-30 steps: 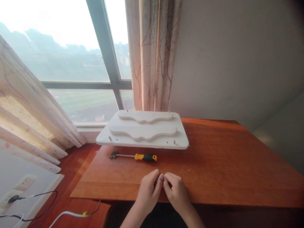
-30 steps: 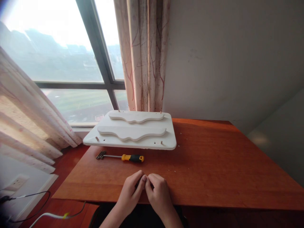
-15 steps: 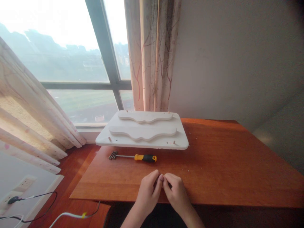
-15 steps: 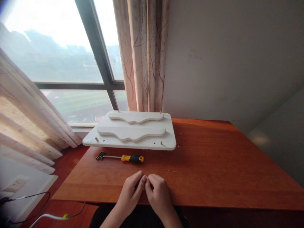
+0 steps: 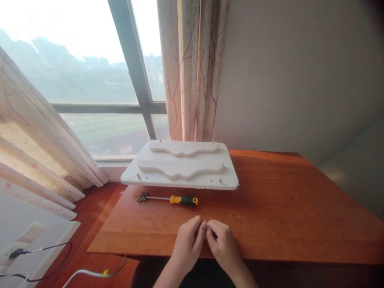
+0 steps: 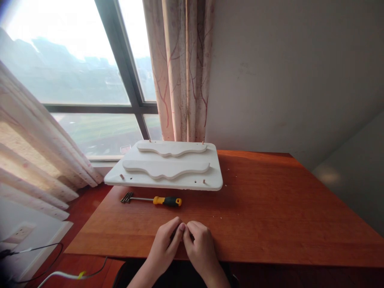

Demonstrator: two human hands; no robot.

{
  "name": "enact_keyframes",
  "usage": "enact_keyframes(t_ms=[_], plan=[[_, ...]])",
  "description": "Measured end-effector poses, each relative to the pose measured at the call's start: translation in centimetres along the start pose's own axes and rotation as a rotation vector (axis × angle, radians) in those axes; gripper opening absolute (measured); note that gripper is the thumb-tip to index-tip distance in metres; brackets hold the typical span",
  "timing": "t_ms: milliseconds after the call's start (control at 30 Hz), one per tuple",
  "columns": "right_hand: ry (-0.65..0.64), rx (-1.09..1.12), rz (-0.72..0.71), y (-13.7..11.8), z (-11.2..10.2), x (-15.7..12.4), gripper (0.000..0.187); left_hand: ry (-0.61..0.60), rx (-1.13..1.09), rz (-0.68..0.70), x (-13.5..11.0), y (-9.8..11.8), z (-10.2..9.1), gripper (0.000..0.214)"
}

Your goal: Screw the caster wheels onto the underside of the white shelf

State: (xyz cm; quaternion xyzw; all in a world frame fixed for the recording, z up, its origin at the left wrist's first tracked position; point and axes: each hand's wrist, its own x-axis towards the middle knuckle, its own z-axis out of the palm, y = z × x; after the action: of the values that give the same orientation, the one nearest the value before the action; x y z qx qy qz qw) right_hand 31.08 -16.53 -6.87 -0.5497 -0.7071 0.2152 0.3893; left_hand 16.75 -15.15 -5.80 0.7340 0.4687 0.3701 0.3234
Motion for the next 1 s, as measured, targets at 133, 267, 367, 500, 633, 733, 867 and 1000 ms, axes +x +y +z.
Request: enact_keyframes(t_ms=[133,267,367,500,633,733,867,1000], plan=[[-0.008,-0.003,-0.002,0.02,-0.02,-0.07,0.038,0.001,-0.008,0.006,-0.06,-0.05,0.04,0.034],[-0.016,-0.002,0.0,0.08,0.01,-0.03,0.038,0.005,-0.016,0.004,-0.04,0.01,0.02,0.034],[-0.018,0.005,0.012,0.12,0.07,-0.01,0.038,0.001,-0.022,0.01,0.03,0.03,0.0,0.034],[-0.016,0.005,0.01,0.17,0.16,-0.06,0.038,-0.008,-0.016,-0.001,0.02,0.05,-0.01,0.035],[-0.025,0.009,0.012,0.24,0.19,-0.1,0.038,-0.014,-0.015,-0.005,-0.07,0.09,-0.02,0.036],[-0.029,0.013,0.018,0.28,0.16,-0.09,0.038,-0.015,-0.016,-0.004,-0.06,0.08,-0.06,0.036],[-0.034,0.02,0.024,0.21,0.09,-0.04,0.038,-0.017,-0.017,-0.009,0.03,0.03,-0.09,0.035],[-0.025,0.016,0.018,0.07,0.05,-0.01,0.038,-0.018,-0.022,-0.013,0.07,0.06,-0.07,0.036]])
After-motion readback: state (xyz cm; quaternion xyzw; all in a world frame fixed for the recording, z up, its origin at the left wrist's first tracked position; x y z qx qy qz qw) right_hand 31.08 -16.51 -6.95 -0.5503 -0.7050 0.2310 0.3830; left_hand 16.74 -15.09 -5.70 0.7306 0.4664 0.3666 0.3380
